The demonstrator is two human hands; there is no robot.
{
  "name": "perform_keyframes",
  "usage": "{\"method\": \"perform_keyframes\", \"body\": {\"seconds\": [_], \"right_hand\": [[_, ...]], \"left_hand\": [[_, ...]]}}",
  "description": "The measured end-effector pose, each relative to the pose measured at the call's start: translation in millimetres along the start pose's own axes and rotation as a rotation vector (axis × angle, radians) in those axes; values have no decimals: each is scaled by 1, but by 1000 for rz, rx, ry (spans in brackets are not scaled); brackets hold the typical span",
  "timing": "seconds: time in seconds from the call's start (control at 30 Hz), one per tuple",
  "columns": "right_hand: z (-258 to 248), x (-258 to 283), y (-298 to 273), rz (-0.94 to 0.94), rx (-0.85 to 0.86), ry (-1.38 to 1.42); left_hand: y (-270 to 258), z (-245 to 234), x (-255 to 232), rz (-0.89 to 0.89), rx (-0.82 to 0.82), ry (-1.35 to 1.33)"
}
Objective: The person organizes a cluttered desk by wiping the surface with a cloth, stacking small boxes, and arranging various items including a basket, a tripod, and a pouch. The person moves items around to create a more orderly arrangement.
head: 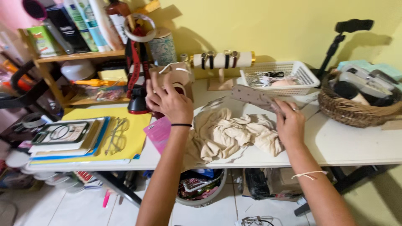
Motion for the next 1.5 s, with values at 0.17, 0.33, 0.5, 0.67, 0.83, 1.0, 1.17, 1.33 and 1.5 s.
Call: {"method": "perform_keyframes", "body": {"seconds": [0.17, 0.33, 0.5, 0.67, 0.83, 1.0, 1.17, 1.33, 1.5], "right_hand": [[5, 8, -3, 10, 63, -10], [10, 5, -2, 27, 170, -274], [6, 15, -8, -59, 79, -284], [1, 25, -9, -80, 64, -260], [6, 15, -11, -84, 103, -215], [13, 6, -8, -7, 220, -240], [20, -3, -7, -50, 180, -195], [29, -20, -11, -50, 113, -220], [20, -14, -14, 36, 12, -226]], "left_hand": [[17, 22, 70, 14, 377, -20], [52, 35, 94, 260, 395, 132], [53, 30, 75, 217, 253, 402], [31, 27, 77, 230, 414, 229], [10, 6, 85, 300, 324, 17], [6, 8, 88, 318, 320, -70], [1, 22, 98, 346, 369, -46], [1, 25, 75, 348, 268, 282], [-29, -7, -8, 516, 674, 161]]}}
Point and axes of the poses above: each hand's wrist, its own y-axis towards the middle knuckle, its own z-axis out of the palm, x = y × z, the point moved 1 cm from there along y, towards the middle knuckle, and after that the axes turned 11 degrees about x, right-handed, at the moved point
